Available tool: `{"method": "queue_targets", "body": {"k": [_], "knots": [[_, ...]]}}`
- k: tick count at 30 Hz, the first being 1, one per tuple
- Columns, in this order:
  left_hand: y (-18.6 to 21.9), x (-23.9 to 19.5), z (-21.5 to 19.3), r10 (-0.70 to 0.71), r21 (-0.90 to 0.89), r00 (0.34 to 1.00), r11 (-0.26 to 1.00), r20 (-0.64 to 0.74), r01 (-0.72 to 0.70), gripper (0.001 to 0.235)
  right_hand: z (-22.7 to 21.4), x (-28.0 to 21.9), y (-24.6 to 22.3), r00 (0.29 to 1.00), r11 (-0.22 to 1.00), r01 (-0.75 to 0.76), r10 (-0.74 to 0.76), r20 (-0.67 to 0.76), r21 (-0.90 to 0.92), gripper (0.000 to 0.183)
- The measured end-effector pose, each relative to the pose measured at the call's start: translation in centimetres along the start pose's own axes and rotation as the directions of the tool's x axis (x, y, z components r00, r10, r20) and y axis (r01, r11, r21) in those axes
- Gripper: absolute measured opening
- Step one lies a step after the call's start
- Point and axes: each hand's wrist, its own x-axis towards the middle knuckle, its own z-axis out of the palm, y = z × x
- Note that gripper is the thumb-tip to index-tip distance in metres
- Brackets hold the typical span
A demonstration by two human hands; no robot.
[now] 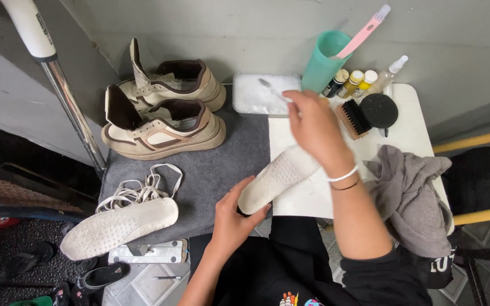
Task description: The person cleans a white shoe insole by first scrubbing it with a toothbrush dipped in a soapy solution. They then wipe the insole with a gray cloth and scrub it again with a wooden brush. Finally, they wipe the insole with the cloth once more.
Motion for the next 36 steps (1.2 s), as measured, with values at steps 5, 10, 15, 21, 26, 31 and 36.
{"method": "queue_targets", "body": {"k": [5, 10, 15, 21, 26, 31, 36], "knots": [[-0.1, 0.1, -0.2, 0.006, -0.003, 1.0, 1.0, -0.01, -0.006, 0.065, -3.3, 0.8, 2.1, 0.993, 0.984, -0.074, 0.088, 0.078, -0.163, 0.029], [-0.4, 0.1, 0.1, 0.003, 0.006, 1.0, 1.0, -0.003, -0.003, 0.065, -3.2, 1.4, 3.0, 0.98, 0.974, -0.115, 0.143, 0.137, -0.193, 0.032], [-0.1, 0.2, 0.1, 0.01, 0.03, 1.0, 1.0, -0.008, -0.009, 0.065, -0.3, 3.1, 4.2, 0.977, 0.974, -0.057, 0.099, 0.189, -0.217, 0.028], [-2.2, -0.3, 0.4, 0.131, 0.14, 0.991, 0.982, 0.002, -0.13, 0.059, 0.6, 3.7, 2.8, 0.957, 0.966, -0.071, 0.136, 0.258, -0.249, 0.044], [-2.0, -0.4, 0.3, 0.117, 0.145, 0.993, 0.982, 0.01, -0.118, 0.059, -0.9, 1.2, 3.5, 0.981, 0.994, -0.096, 0.087, 0.171, 0.044, 0.035], [-2.5, -0.3, 0.6, 0.122, 0.176, 0.993, 0.977, 0.008, -0.121, 0.062, -3.2, -5.9, 3.5, 0.995, 0.974, -0.077, 0.062, 0.077, 0.212, 0.029], [-2.4, -0.3, 1.1, 0.11, 0.221, 0.993, 0.97, -0.042, -0.098, 0.059, -2.9, -12.8, 4.9, 0.967, 0.948, -0.255, 0.247, 0.067, 0.188, 0.035]]}}
